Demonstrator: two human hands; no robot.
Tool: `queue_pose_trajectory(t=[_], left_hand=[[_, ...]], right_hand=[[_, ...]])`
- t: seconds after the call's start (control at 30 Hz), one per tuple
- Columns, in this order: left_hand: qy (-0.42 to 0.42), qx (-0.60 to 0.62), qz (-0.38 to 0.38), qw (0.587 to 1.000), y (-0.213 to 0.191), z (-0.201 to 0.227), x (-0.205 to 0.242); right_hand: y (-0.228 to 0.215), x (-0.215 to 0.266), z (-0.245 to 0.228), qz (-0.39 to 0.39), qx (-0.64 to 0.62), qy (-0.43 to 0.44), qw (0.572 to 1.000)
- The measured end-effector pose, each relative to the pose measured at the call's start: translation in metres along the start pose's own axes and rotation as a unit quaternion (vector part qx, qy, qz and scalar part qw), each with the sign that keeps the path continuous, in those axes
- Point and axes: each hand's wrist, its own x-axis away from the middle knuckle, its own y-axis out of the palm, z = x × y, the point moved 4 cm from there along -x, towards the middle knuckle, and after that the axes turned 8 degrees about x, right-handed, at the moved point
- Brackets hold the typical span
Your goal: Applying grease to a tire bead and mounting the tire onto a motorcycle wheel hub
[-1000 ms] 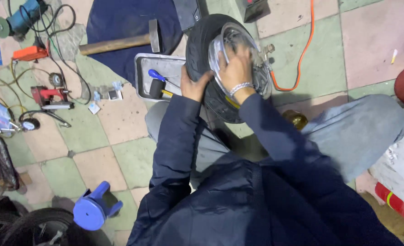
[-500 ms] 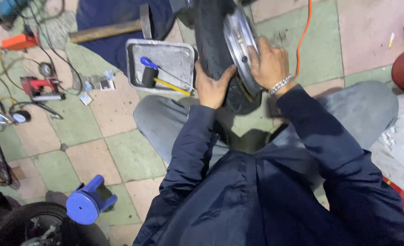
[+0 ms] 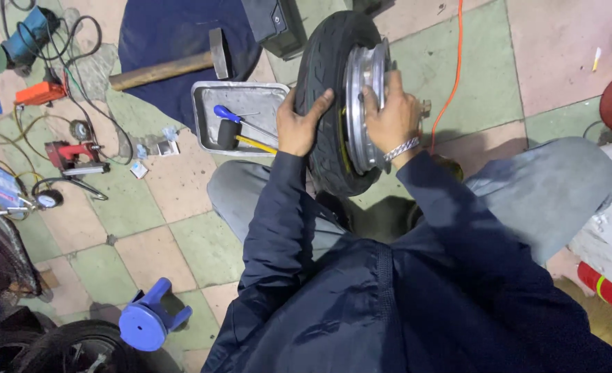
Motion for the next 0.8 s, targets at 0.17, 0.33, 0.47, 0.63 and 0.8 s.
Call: queue_pose_trajectory(t=[0.17,0.33,0.47,0.63,0.8], left_hand=[[-0.011,-0.029,0.019,0.999,-0.001,0.004,-0.011],[-0.045,-0.029,0.008,0.999,0.001,0.002,-0.048],[-0.048,-0.031,-0.002,0.998,0.005,0.004,-0.070],[-0.044,-0.052,-0.043,0.997,0.012,0.013,-0.058],[-0.089,-0.057,-0.051,0.993,-0.007,-0.009,0.003]], right_hand=[[0.009,0.010,-0.008,0.012,-0.011,-0.009,1.000],[0.011,0.035,-0.015,0.141,-0.046,-0.091,0.985],[0.033,0.037,-0.005,0.202,-0.062,-0.124,0.970],[0.052,0.071,0.002,0.261,-0.058,-0.087,0.960],[0.024,0.063,0.006,0.220,-0.096,-0.062,0.969]])
